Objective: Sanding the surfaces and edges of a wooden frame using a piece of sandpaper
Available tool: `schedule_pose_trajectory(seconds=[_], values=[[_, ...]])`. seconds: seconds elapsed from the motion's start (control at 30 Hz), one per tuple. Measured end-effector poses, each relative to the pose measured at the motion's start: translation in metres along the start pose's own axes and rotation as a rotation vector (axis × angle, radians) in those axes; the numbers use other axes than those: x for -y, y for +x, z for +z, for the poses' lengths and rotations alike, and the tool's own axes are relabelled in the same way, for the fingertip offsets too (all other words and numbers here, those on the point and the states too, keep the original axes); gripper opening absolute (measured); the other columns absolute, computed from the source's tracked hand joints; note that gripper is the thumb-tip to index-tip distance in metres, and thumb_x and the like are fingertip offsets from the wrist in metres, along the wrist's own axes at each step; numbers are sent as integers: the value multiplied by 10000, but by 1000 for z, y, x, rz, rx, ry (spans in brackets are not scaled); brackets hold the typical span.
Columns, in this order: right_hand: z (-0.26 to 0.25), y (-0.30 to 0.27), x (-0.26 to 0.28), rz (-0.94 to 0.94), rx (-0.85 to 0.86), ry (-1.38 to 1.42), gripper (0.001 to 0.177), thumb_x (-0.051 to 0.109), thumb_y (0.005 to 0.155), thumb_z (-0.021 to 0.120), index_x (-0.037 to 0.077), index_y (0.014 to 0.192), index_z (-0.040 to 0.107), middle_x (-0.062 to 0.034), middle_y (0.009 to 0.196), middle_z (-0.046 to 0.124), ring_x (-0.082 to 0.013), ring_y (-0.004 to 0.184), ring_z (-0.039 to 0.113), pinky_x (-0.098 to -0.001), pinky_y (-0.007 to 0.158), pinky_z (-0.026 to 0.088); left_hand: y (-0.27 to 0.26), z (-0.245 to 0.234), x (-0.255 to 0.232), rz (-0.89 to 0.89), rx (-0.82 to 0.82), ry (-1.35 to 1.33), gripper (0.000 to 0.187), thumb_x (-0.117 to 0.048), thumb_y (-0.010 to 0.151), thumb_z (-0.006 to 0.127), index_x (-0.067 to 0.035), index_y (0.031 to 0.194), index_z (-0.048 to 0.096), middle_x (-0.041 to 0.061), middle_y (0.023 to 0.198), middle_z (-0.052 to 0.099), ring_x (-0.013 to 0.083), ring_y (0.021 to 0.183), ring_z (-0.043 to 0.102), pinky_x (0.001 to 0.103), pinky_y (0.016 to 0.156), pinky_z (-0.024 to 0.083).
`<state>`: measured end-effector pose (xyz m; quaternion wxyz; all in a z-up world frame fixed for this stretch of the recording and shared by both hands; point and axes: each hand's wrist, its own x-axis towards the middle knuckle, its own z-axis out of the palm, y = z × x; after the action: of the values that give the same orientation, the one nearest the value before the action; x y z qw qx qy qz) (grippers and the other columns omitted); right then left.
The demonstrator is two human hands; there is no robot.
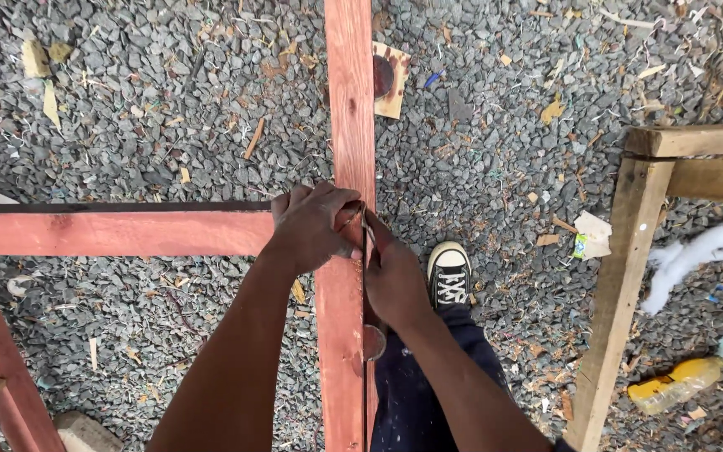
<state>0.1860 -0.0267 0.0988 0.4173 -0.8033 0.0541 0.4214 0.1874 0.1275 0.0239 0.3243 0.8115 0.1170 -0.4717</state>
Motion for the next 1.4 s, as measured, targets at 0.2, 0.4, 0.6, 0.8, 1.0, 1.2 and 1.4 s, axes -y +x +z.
schedule_pose_trajectory(seconds=[0.2, 0.4, 0.6, 0.8, 1.0, 1.2, 1.4], values=[[14, 41, -43, -119, -58, -100, 662, -21, 898, 494, 47, 1550, 409, -334, 1203, 673, -545, 1069, 646, -594, 877, 530, 21, 17, 25, 43, -62, -83, 927, -590, 588, 916, -314, 1407, 584, -76, 1298, 600, 231, 1306, 424, 454, 1156, 136], [20, 3, -39, -77, -51, 42, 677, -19, 907, 420, 87, 1574, 382, -286, 1360, 618, -530, 1200, 577, -564, 943, 506, 1, -1, 3, 14, -86, -100, 904, -543, 540, 948, -392, 1364, 609, -173, 1306, 609, 162, 1334, 432, 424, 1138, 150], [17, 11, -49, -110, -62, 54, 662, -1, 895, 464, 112, 1547, 435, -233, 1360, 639, -482, 1240, 580, -537, 999, 491, -4, 4, 5, 24, -98, -130, 897, -513, 535, 952, -368, 1356, 619, -160, 1324, 614, 171, 1345, 435, 422, 1134, 134], [22, 43, -73, -152, -80, 132, 646, -39, 931, 417, 161, 1544, 445, -214, 1419, 606, -468, 1314, 530, -550, 1069, 449, -2, -4, 0, 9, -82, -96, 909, -457, 546, 932, -390, 1387, 595, -183, 1363, 597, 157, 1372, 427, 428, 1148, 134], [5, 21, -36, -201, -114, 287, 590, -43, 978, 445, 225, 1497, 533, -165, 1497, 568, -435, 1387, 485, -533, 1123, 411, -6, -8, -6, -3, -95, -109, 1075, -442, 507, 940, -351, 1487, 508, -123, 1404, 592, 186, 1380, 420, 437, 1164, 119], [7, 27, -49, -417, -124, 288, 491, -5, 1004, 473, 185, 1441, 594, -166, 1473, 588, -460, 1394, 477, -557, 1136, 401, -10, -8, -6, -22, -60, -79, 1153, -399, 543, 937, -315, 1568, 415, -88, 1459, 572, 192, 1393, 406, 422, 1167, 110], [4, 21, -77, -5, -89, 266, 482, 114, 1025, 462, 218, 1487, 555, -224, 1322, 673, -466, 1153, 648, -553, 945, 507, -8, -7, -5, -32, -42, -78, 955, -421, 549, 921, -354, 1436, 574, -158, 1406, 582, 162, 1351, 416, 415, 1146, 133]])
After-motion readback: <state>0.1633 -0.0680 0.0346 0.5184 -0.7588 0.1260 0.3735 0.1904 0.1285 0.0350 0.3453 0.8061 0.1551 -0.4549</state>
